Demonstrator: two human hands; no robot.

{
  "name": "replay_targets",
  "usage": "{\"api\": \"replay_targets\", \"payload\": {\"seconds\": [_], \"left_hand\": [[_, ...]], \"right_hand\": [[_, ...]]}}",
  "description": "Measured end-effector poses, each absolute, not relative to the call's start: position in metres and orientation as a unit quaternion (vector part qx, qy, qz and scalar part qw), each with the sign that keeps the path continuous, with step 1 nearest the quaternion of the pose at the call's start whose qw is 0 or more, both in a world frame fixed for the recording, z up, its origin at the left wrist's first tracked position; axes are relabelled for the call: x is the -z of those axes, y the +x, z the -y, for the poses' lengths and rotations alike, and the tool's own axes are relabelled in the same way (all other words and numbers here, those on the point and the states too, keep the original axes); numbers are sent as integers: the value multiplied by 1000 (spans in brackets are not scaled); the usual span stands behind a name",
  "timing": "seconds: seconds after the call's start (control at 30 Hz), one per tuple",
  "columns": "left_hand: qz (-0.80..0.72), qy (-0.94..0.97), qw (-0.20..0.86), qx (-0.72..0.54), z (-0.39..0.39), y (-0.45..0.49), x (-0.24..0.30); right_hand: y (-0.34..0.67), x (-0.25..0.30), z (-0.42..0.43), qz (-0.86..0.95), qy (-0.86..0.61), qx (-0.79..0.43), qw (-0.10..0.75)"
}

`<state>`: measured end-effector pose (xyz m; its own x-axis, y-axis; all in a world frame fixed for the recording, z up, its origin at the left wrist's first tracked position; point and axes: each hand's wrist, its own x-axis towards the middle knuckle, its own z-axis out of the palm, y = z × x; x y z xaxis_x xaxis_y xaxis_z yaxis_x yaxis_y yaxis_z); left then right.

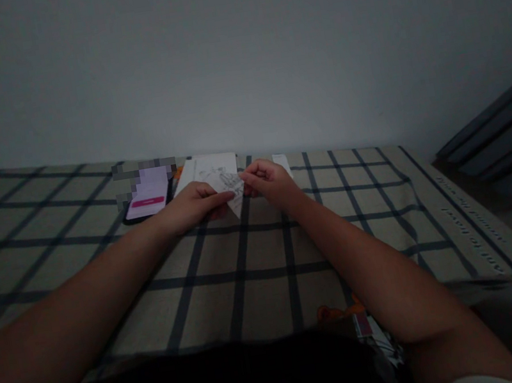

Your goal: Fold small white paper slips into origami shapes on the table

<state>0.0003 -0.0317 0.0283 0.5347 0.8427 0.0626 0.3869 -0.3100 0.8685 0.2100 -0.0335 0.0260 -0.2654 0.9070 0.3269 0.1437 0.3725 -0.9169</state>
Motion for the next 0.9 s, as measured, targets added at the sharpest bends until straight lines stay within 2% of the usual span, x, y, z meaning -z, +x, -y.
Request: {"api": "replay_targets", "payload": {"seconds": [0.37,0.53,0.67,0.77,0.9], "left_hand": [[-396,750,464,-256,31,-4,-32],[-385,698,523,-301,26,-2,-27],[-372,676,564,-294,26,-2,-25],[-382,681,560,-277,27,-1,-23],[-391,677,532,-326,28,1,-24]], "right_hand": [[219,-25,30,699,-356,-475,398],[218,-23,31,697,-351,-480,402],[218,-22,31,693,-350,-515,363],[218,-23,31,717,-362,-489,340],[218,-25,31,731,-366,-459,348]]}}
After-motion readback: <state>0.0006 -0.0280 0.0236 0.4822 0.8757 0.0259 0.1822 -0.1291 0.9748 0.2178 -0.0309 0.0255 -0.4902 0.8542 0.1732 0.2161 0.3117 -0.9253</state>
